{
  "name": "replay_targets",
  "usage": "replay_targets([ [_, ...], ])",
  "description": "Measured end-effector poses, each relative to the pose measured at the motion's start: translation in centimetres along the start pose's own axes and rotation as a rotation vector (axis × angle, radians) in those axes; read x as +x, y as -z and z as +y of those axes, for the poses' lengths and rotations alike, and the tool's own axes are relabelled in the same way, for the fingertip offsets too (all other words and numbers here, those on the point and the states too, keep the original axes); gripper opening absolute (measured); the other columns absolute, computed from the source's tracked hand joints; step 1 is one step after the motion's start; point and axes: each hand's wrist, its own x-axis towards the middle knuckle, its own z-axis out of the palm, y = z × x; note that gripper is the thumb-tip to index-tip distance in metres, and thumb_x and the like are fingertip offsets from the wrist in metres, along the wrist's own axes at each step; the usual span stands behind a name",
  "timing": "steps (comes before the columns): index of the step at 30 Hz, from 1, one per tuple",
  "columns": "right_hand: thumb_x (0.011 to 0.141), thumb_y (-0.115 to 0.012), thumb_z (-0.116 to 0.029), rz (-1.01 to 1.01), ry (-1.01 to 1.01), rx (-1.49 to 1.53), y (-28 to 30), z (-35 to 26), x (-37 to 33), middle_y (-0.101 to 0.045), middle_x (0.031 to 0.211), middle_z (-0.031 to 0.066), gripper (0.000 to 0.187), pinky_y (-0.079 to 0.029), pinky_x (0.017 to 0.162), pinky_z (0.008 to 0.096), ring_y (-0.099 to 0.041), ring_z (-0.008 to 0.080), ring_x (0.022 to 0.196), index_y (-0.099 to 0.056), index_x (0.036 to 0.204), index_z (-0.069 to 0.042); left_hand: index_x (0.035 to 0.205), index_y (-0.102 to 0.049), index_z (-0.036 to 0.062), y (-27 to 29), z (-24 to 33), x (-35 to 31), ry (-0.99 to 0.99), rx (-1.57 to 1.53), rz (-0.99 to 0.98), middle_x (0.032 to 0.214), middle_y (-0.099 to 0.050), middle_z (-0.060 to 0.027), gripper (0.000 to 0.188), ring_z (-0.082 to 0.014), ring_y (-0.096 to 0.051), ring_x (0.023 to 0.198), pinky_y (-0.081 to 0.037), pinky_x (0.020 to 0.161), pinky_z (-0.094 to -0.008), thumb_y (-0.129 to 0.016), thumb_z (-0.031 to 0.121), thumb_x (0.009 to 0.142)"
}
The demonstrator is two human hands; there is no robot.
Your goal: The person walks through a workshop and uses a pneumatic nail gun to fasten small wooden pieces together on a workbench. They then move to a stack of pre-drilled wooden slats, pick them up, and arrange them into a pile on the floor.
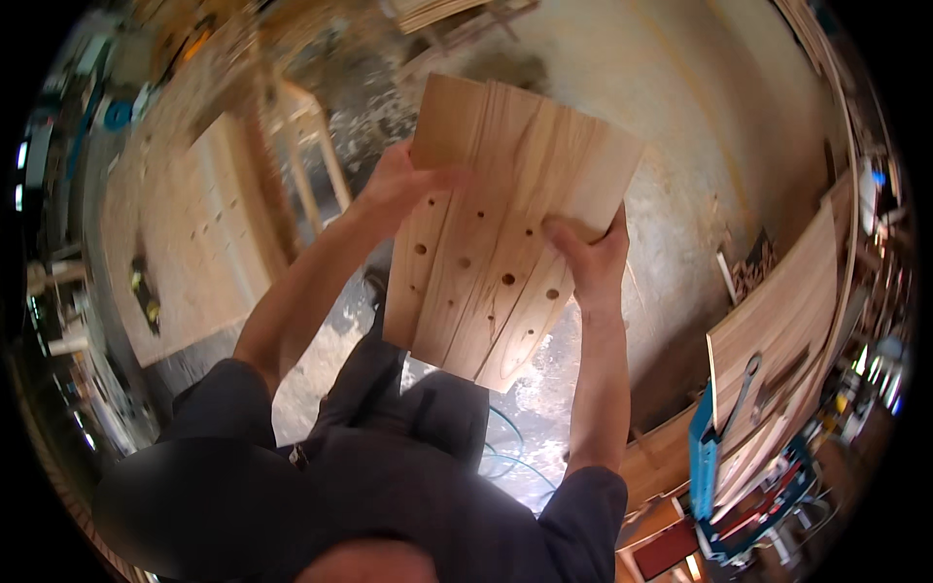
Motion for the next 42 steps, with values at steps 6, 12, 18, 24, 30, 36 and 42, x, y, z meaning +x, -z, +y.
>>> replay_targets([
  [6, 0.075, -0.078, -0.003, -0.329, -0.083, 0.109, -18.0, -2.8, -0.9, -0.064, 0.115, 0.0166, 0.064, -0.056, 0.087, 0.0384, -0.067, 0.0257, 0.100, -0.047, 0.130, 0.004, 0.123, -0.061, -0.0038, 15.7, 3.2, -9.2, -0.075, -0.081, 0.192, 0.115, -0.069, -0.0127, 0.048, -0.0196, -0.067, 0.105, -0.054, 0.091, -0.0346, -0.078, 0.013, 0.082],
  [12, 0.076, -0.076, 0.001, -0.521, -0.184, -0.049, -32.1, 0.7, -2.5, -0.064, 0.114, 0.0131, 0.057, -0.053, 0.089, 0.0333, -0.065, 0.0215, 0.101, -0.051, 0.126, 0.002, 0.117, -0.064, -0.0043, 27.8, 3.6, -19.1, -0.113, -0.311, 0.522, 0.110, -0.071, -0.0111, 0.051, -0.0180, -0.067, 0.097, -0.053, 0.088, -0.0318, -0.085, 0.011, 0.073],
  [18, 0.076, -0.076, 0.002, -0.742, -0.250, 0.031, -48.1, 2.5, -4.2, -0.064, 0.114, 0.0102, 0.054, -0.052, 0.089, 0.0329, -0.063, 0.0193, 0.103, -0.053, 0.125, 0.001, 0.116, -0.063, -0.0057, 41.5, 3.7, -24.2, -0.046, -0.259, 0.706, 0.110, -0.070, -0.0119, 0.046, -0.0191, -0.068, 0.100, -0.054, 0.089, -0.0334, -0.082, 0.012, 0.078],
  [24, 0.082, -0.075, -0.007, -0.804, -0.188, -0.090, -55.0, 4.1, -0.3, -0.064, 0.115, 0.0105, 0.050, -0.051, 0.090, 0.0332, -0.063, 0.0201, 0.103, -0.053, 0.127, 0.002, 0.126, -0.058, -0.0041, 48.1, 5.0, -22.4, -0.081, -0.209, 0.708, 0.125, -0.064, -0.0153, 0.055, -0.0220, -0.066, 0.103, -0.054, 0.091, -0.0360, -0.080, 0.023, 0.083],
  [30, 0.094, -0.066, -0.018, -0.788, 0.157, -0.543, -54.0, 8.9, 1.2, -0.060, 0.128, 0.0093, 0.054, -0.047, 0.095, 0.0308, -0.058, 0.0180, 0.114, -0.044, 0.139, 0.002, 0.151, -0.035, 0.0017, 50.8, -2.6, -21.1, -0.070, 0.116, 0.759, 0.151, -0.042, -0.0143, 0.073, -0.0211, -0.046, 0.135, -0.036, 0.112, -0.0352, -0.061, 0.042, 0.096],
  [36, 0.102, -0.052, -0.019, -0.687, -0.141, -0.042, -48.3, 12.3, -3.7, -0.049, 0.142, 0.0093, 0.054, -0.040, 0.102, 0.0288, -0.050, 0.0173, 0.126, -0.035, 0.150, -0.002, 0.158, -0.014, 0.0040, 47.5, -3.0, -26.1, -0.240, -0.450, 0.434, 0.157, -0.034, -0.0078, 0.072, -0.0189, -0.030, 0.145, -0.023, 0.118, -0.0325, -0.052, 0.025, 0.100],
  [42, 0.104, -0.048, -0.030, -0.544, -0.291, -0.162, -48.0, 12.8, -6.6, -0.054, 0.140, 0.0058, 0.049, -0.040, 0.105, 0.0300, -0.049, 0.0148, 0.127, -0.044, 0.149, -0.010, 0.158, -0.015, 0.0062, 46.3, -7.1, -24.0, -0.225, -0.285, 0.522, 0.159, -0.031, -0.0053, 0.067, -0.0173, -0.029, 0.145, -0.023, 0.119, -0.0333, -0.047, 0.029, 0.103],
])
